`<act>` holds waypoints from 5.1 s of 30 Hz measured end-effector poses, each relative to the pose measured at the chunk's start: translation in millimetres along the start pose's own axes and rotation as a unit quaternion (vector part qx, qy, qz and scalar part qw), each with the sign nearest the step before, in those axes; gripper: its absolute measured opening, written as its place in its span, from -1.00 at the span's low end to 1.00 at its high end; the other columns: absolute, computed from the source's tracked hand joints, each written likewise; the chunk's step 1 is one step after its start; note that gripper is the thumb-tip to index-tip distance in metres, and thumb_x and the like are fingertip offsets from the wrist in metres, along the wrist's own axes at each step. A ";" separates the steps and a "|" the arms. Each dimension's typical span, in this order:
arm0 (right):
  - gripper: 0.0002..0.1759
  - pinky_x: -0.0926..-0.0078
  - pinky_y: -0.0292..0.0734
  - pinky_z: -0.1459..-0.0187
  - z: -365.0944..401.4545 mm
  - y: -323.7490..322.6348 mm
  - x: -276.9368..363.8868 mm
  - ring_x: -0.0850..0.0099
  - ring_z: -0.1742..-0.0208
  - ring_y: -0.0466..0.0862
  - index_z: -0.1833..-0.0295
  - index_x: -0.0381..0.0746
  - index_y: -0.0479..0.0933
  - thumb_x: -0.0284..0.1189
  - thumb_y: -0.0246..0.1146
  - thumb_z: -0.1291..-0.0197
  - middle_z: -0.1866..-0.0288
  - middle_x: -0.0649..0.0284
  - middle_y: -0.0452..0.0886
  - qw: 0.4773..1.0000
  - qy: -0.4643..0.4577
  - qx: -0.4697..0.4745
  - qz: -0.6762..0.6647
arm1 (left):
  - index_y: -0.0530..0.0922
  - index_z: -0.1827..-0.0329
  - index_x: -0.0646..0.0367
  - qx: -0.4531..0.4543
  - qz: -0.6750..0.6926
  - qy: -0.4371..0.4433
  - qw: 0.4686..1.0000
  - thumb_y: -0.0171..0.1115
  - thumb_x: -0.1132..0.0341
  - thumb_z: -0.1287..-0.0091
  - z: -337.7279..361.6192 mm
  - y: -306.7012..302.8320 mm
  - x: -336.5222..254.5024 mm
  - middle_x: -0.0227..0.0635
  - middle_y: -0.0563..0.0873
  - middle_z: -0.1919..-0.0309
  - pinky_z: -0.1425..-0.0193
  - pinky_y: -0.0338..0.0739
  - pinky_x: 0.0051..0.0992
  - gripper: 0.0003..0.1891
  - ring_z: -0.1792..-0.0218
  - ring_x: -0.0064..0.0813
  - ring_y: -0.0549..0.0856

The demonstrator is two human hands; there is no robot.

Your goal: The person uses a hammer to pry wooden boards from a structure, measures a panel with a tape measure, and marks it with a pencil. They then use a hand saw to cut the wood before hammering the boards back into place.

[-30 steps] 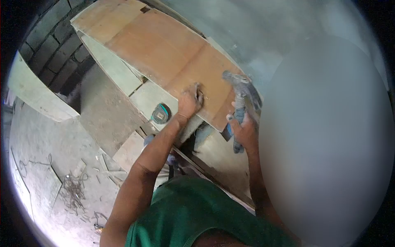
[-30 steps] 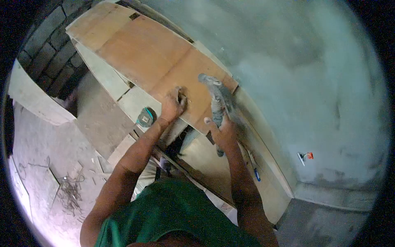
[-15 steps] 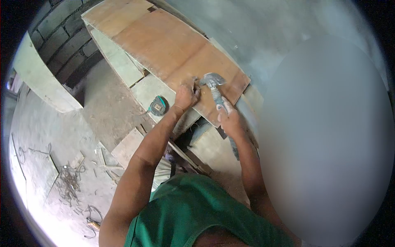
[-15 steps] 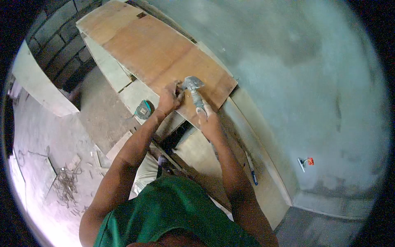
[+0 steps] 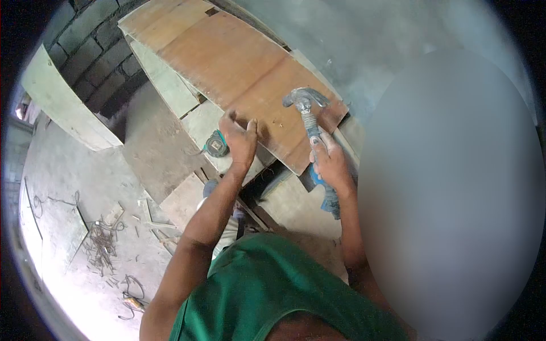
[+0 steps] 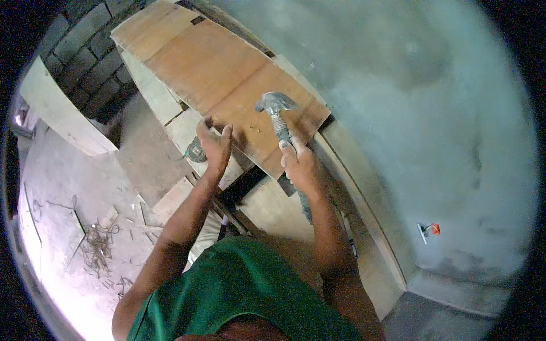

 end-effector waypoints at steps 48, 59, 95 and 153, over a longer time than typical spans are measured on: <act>-0.47 0.37 0.49 0.32 -37.7 24.5 -46.5 0.49 0.46 0.48 -0.39 -0.32 0.35 -0.24 0.06 -0.45 0.46 0.21 0.50 0.989 -0.106 -0.045 0.094 | 0.54 -0.09 0.37 0.296 0.555 -0.530 0.569 0.16 0.27 -0.47 83.5 117.5 73.8 -0.17 0.68 -0.03 -0.22 0.56 -0.38 -0.69 -0.03 -0.33 0.67; -0.52 0.47 0.50 0.37 -2.7 -8.7 -42.4 0.46 0.47 0.53 -0.28 -0.27 0.43 -0.18 0.06 -0.43 0.47 0.30 0.52 0.993 0.014 -0.046 -0.104 | 0.49 -0.19 0.34 0.274 0.560 -0.519 0.585 0.31 0.24 -0.36 68.5 106.5 46.8 -0.11 0.64 -0.13 -0.38 0.46 -0.25 -0.56 -0.17 -0.24 0.60; -0.29 0.28 0.40 -0.23 142.7 -116.1 -245.2 0.16 -0.19 0.54 -0.29 -0.45 0.41 -0.20 0.35 -0.15 -0.21 -0.05 0.53 0.897 0.208 -0.374 -0.108 | 0.67 0.16 0.31 0.662 -0.112 0.355 0.651 0.30 0.24 -0.06 280.2 20.9 -99.1 0.11 0.67 0.21 -0.01 0.55 -0.13 -0.65 0.10 0.04 0.66; -0.67 0.45 0.34 0.57 101.6 -97.2 -291.9 0.48 0.60 0.45 -0.07 -0.38 0.47 -0.43 0.23 -0.26 0.51 0.30 0.48 0.903 0.044 -0.298 -0.306 | 0.70 0.09 0.31 0.176 -0.012 -0.214 0.961 0.24 0.24 -0.20 -285.3 -308.8 63.3 -0.23 0.75 0.22 -0.03 0.52 -0.44 -0.66 0.19 -0.42 0.69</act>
Point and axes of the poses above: each hand's wrist, its own z-axis away from the middle knuckle, its own y-axis out of the palm, x = y × z, the point moved 8 cm from there along -z, towards the middle knuckle
